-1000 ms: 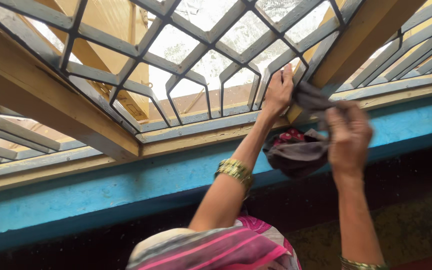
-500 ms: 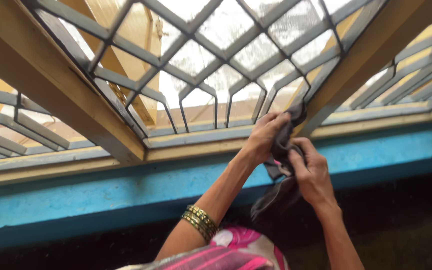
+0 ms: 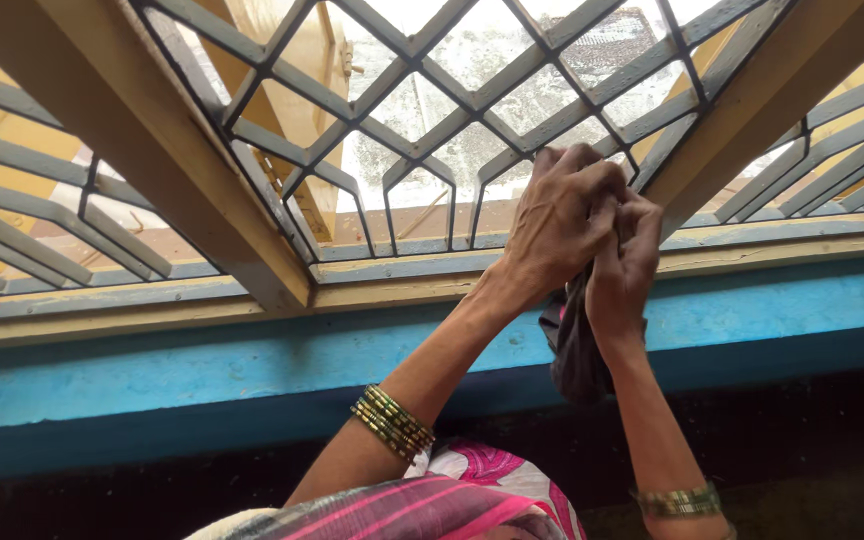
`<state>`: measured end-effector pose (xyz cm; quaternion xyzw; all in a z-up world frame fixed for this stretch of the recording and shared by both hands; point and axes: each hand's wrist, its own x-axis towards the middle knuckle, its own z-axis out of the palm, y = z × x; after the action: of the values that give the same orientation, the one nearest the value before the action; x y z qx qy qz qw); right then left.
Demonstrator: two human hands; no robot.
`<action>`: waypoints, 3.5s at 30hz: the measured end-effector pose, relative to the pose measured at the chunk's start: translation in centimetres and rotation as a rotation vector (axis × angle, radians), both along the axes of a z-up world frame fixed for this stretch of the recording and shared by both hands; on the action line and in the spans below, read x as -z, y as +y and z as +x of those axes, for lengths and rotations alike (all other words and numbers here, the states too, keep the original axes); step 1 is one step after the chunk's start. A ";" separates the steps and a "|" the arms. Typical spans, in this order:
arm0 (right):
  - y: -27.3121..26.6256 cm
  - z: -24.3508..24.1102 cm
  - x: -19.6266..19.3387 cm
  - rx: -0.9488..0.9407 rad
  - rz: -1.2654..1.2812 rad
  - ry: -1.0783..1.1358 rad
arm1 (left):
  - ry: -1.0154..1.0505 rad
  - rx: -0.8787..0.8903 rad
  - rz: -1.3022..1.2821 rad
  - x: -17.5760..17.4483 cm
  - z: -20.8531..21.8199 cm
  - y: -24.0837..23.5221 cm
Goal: The person wipes the metal security bars and the window frame with a dark cloth. They move the cloth along the vertical and horizontal bars and the frame edges, cleaning the surface thoroughly.
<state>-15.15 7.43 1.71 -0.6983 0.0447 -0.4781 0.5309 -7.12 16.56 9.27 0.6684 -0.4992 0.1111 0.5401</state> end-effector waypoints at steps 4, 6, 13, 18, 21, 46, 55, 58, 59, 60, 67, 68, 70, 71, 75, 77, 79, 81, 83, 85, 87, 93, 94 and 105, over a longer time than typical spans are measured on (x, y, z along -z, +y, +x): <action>-1.2 5.2 0.5 -0.034 0.288 -0.152 | -0.181 -0.102 -0.057 1.0 0.9 -0.4; -1.3 6.1 1.1 -0.167 0.384 -0.236 | -0.136 -0.057 -0.065 1.7 0.9 -0.5; -0.3 6.6 1.8 -0.745 0.632 -0.403 | -0.158 0.042 -0.124 2.4 1.3 -0.4; -0.2 6.5 5.0 -0.525 0.472 -0.205 | -0.187 -0.009 -0.003 2.8 1.2 -0.3; -0.9 7.0 7.0 -0.327 0.296 -0.068 | -0.278 -0.103 0.047 2.8 1.3 -0.8; -0.9 -2.3 -5.9 0.673 -0.325 0.144 | -0.701 -0.187 0.080 -0.9 1.8 0.5; 0.6 2.0 -4.7 0.728 -0.551 0.200 | -0.873 -0.417 0.056 1.2 3.3 -1.7; -0.7 2.2 -4.3 0.733 -0.506 0.227 | -0.852 -0.486 0.086 1.9 3.5 -2.4; -1.2 2.5 -4.5 0.747 -0.509 0.232 | -0.866 -0.509 0.090 1.9 3.7 -2.8; -1.5 2.7 -4.4 0.745 -0.542 0.229 | -0.881 -0.532 0.093 1.8 4.0 -3.3; -1.6 2.9 -2.4 0.894 -0.790 0.340 | -0.884 -0.591 0.068 2.9 3.8 -4.4; -1.5 2.7 -2.3 0.921 -0.847 0.336 | -0.878 -0.580 0.062 2.7 3.6 -4.4; -0.5 1.9 -2.2 0.874 -0.810 0.364 | -0.866 -0.563 0.057 2.4 3.2 -3.6; 0.2 1.7 -2.4 0.849 -0.791 0.372 | -0.851 -0.498 0.052 2.1 3.3 -2.8; 4.3 -0.7 -3.2 0.484 -0.447 0.658 | -0.777 -0.172 -0.020 0.8 4.4 1.9; 5.3 -2.2 -4.1 0.310 -0.181 0.671 | -0.707 -0.092 -0.042 1.0 4.8 4.3; 4.6 -2.3 -5.9 0.341 -0.244 0.207 | -0.615 -0.128 -0.025 1.3 4.9 6.3; 4.6 -0.8 -7.3 0.409 -0.282 0.068 | -0.492 -0.117 -0.050 1.0 5.2 7.0; 4.6 1.7 -7.9 0.500 -0.361 0.031 | -0.463 -0.123 -0.066 0.6 5.4 7.0; 5.2 4.2 -7.3 0.613 -0.471 0.111 | -0.516 -0.146 -0.061 0.8 5.2 6.8; 5.9 5.5 -6.3 0.647 -0.587 0.135 | -0.511 -0.144 -0.040 1.0 5.3 6.6; 5.7 5.2 -4.3 0.654 -0.673 0.265 | -0.504 -0.177 -0.015 2.3 5.6 5.7; 5.4 5.1 -4.0 0.660 -0.698 0.284 | -0.500 -0.184 -0.033 2.5 5.7 5.3; 5.7 3.5 6.6 0.454 -0.547 0.229 | -0.538 -0.277 -0.036 4.0 7.4 2.3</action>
<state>-11.62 13.12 -4.89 -0.8357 0.1281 -0.4966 0.1966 0.25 18.84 5.30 0.6671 -0.5262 0.3656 0.3801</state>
